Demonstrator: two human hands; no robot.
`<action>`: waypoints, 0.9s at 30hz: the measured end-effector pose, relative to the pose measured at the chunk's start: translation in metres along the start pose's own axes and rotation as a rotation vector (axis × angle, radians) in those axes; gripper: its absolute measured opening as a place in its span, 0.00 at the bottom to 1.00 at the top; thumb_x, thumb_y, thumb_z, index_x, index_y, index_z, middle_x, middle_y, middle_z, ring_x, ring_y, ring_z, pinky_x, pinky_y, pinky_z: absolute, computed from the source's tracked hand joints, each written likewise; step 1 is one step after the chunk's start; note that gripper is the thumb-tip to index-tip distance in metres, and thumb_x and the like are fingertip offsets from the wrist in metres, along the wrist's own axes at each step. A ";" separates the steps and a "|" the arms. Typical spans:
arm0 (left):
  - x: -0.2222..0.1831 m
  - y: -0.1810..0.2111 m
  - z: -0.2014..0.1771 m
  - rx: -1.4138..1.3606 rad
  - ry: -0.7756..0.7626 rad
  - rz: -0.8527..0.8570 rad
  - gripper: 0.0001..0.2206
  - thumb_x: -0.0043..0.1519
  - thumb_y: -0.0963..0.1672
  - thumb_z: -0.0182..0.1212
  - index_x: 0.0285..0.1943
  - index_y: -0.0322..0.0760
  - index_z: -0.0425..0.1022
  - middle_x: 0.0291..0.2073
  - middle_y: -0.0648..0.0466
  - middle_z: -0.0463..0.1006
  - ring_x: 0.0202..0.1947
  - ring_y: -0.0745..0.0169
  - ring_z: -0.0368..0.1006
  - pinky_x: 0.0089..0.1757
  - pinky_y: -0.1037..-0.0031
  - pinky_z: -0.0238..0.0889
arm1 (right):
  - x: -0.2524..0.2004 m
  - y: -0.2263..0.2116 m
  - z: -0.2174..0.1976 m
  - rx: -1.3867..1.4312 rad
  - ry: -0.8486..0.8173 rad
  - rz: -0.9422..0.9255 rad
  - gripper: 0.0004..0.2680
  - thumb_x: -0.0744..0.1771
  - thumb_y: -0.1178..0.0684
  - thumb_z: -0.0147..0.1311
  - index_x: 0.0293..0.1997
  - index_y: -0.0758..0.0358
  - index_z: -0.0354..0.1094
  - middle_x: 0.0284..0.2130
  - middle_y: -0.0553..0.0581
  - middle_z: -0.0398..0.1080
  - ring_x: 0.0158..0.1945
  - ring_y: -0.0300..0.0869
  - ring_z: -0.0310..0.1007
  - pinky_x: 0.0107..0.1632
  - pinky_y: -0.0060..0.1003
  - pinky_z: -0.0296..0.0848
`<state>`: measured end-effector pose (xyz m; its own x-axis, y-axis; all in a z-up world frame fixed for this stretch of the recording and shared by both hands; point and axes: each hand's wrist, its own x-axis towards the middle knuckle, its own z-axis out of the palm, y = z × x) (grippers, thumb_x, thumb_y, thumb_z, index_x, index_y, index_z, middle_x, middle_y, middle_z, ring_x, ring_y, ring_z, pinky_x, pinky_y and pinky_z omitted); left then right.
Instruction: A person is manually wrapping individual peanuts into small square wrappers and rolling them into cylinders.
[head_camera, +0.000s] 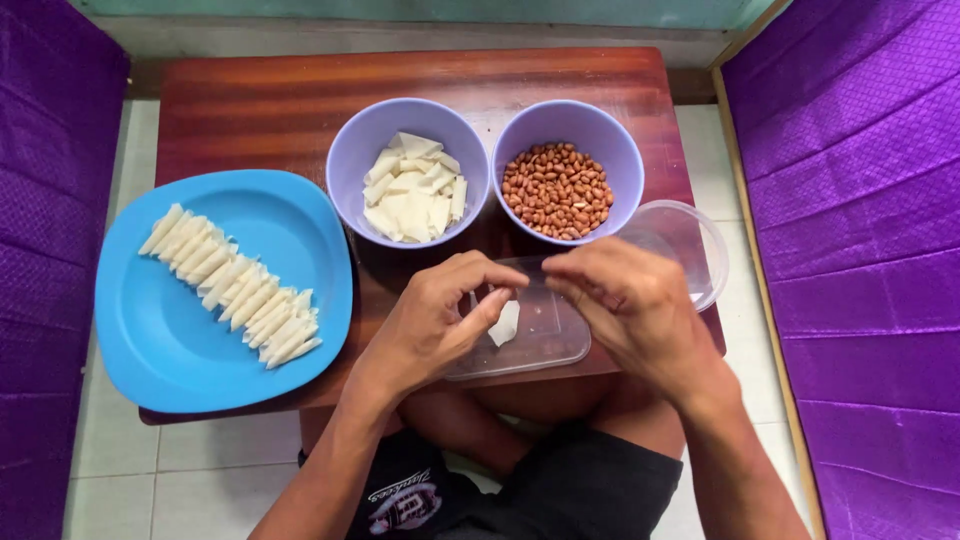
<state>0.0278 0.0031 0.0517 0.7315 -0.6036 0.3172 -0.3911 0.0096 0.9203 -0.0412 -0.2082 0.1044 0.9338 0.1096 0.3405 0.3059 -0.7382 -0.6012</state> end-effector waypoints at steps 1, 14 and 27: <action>-0.007 -0.004 0.001 0.001 0.001 -0.004 0.08 0.65 0.41 0.59 0.49 0.42 0.82 0.32 0.51 0.82 0.30 0.60 0.75 0.32 0.72 0.70 | -0.011 0.000 0.011 0.003 -0.003 0.001 0.04 0.66 0.59 0.61 0.43 0.57 0.78 0.32 0.58 0.77 0.36 0.52 0.80 0.37 0.44 0.77; -0.057 -0.065 0.018 0.466 -0.032 0.124 0.04 0.62 0.44 0.64 0.43 0.47 0.83 0.47 0.63 0.81 0.53 0.59 0.71 0.46 0.72 0.64 | -0.065 0.016 0.086 0.140 0.209 0.081 0.04 0.69 0.59 0.58 0.45 0.61 0.77 0.33 0.55 0.79 0.37 0.48 0.81 0.41 0.39 0.79; -0.059 -0.054 0.020 0.496 -0.009 0.154 0.03 0.62 0.43 0.65 0.41 0.43 0.82 0.44 0.58 0.80 0.53 0.53 0.71 0.49 0.67 0.66 | -0.071 0.017 0.100 0.147 0.346 -0.032 0.03 0.68 0.62 0.59 0.43 0.66 0.77 0.33 0.58 0.78 0.37 0.52 0.81 0.42 0.43 0.78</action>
<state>-0.0056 0.0221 -0.0216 0.6408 -0.6315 0.4366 -0.7132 -0.2792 0.6429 -0.0836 -0.1614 -0.0023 0.8132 -0.1190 0.5697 0.3807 -0.6316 -0.6754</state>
